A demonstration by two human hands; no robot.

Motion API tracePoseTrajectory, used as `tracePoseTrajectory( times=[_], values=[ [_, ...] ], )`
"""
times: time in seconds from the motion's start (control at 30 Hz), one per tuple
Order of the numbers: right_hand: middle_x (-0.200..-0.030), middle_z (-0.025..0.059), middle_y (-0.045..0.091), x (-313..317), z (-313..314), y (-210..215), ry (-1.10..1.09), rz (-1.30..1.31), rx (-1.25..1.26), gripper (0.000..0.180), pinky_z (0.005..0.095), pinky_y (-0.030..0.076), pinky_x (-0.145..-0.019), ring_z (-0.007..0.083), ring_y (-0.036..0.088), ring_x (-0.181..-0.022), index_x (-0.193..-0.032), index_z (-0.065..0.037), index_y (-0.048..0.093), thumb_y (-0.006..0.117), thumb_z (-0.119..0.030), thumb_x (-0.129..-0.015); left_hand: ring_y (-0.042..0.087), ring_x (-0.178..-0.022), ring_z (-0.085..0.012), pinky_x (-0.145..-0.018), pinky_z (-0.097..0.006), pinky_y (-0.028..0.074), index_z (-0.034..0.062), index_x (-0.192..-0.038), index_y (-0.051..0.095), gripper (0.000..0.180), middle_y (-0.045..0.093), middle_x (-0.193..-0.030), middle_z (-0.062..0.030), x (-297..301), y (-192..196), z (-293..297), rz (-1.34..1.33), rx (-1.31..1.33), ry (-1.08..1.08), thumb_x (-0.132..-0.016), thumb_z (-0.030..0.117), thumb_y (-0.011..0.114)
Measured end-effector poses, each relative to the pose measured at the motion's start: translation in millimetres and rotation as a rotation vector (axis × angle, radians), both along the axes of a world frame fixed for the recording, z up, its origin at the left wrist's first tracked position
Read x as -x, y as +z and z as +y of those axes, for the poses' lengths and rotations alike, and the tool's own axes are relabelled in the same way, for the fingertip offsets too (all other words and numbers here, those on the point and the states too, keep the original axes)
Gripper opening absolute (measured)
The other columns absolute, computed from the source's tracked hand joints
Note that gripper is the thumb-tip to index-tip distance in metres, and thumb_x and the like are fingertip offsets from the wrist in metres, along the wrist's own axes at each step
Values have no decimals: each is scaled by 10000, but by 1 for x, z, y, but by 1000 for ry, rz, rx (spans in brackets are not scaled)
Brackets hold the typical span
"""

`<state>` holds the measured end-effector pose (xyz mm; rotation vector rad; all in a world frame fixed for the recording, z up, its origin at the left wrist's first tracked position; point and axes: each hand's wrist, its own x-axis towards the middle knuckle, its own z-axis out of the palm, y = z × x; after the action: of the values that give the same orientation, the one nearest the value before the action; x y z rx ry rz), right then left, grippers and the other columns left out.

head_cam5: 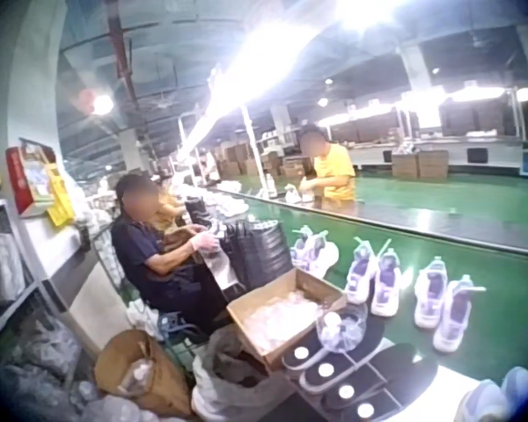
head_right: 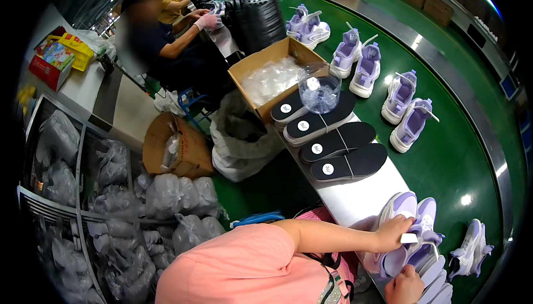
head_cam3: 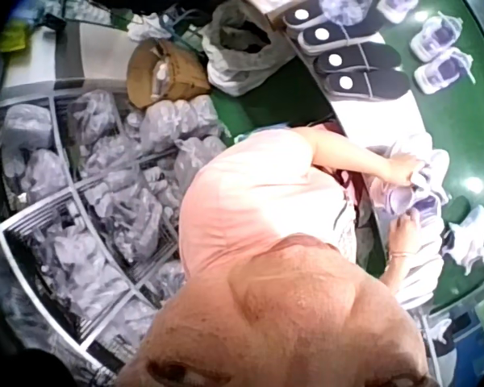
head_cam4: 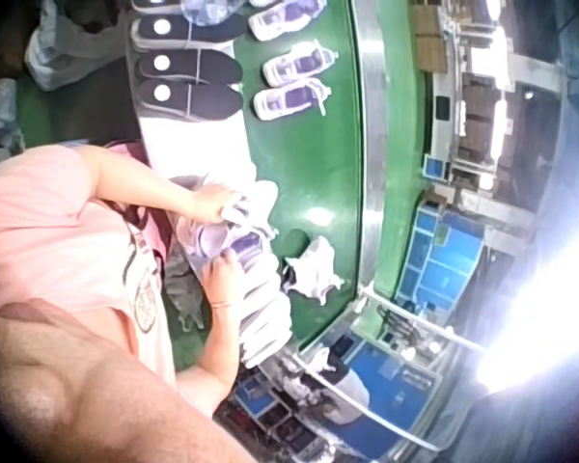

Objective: The person picks up white insoles from a stack on a table and inserts them into purple and white shoes moving along an industrial conveyor belt, using their hands to smooth the insoles inside the shoes.

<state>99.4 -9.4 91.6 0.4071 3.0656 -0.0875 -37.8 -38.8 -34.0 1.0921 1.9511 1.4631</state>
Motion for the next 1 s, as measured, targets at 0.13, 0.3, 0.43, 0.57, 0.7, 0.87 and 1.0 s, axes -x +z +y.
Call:
tracePoseTrajectory(
  times=[0.13,0.3,0.43,0.57,0.7,0.87,1.0],
  values=[
    [-764,142,513,4,7,5,31,-246,-22,134,385,440,-546,320,532,-607,-670,16,554,583,-86,-587,491,-870,-371,-747,-412,414,-21,-1049,453,403,508,-876,-214,-10,-1,-3,-3,-15,-15,-722,177,581],
    [-871,184,503,12,18,-79,-194,-71,4,363,425,444,-569,377,535,-690,-1034,-6,532,543,-73,-677,493,-851,-365,-742,-407,414,-32,-1013,464,383,510,-861,-216,-18,-9,6,-46,-52,-8,-725,190,581],
    [-1006,247,475,15,3,-66,-319,-2,192,390,443,414,-737,418,482,-882,-1101,-8,501,522,-67,-716,489,-823,-376,-730,-423,395,-26,-924,479,292,514,-846,-223,-11,-13,2,48,-95,-54,-727,174,561],
    [-1113,216,455,7,-9,-34,-216,-74,-53,317,444,353,-805,341,485,-949,-832,-23,494,646,-247,-669,470,-838,-396,-764,-448,372,-30,-917,478,271,510,-875,-237,1,-15,-5,99,-155,-4,-697,104,561],
    [-723,95,519,-13,2,-21,-300,-192,-20,243,394,412,-593,280,528,-684,-720,-68,504,615,-278,-669,477,-843,-399,-752,-453,380,-54,-959,470,309,516,-870,-245,3,-7,1,144,-115,-173,-703,96,557],
    [-716,94,554,15,4,-36,-149,-159,-66,68,359,460,-602,251,562,-705,-696,-75,572,552,-125,-654,575,-798,-347,-699,-391,455,-15,-921,539,262,595,-849,-187,12,-3,0,145,-127,-94,-718,135,609],
    [-752,111,568,21,11,-76,-158,-142,-18,110,354,475,-582,261,571,-700,-747,-64,588,547,-133,-672,593,-775,-330,-687,-380,468,-24,-888,545,252,608,-834,-173,12,-1,0,83,-131,-148,-714,141,624]
  ],
)
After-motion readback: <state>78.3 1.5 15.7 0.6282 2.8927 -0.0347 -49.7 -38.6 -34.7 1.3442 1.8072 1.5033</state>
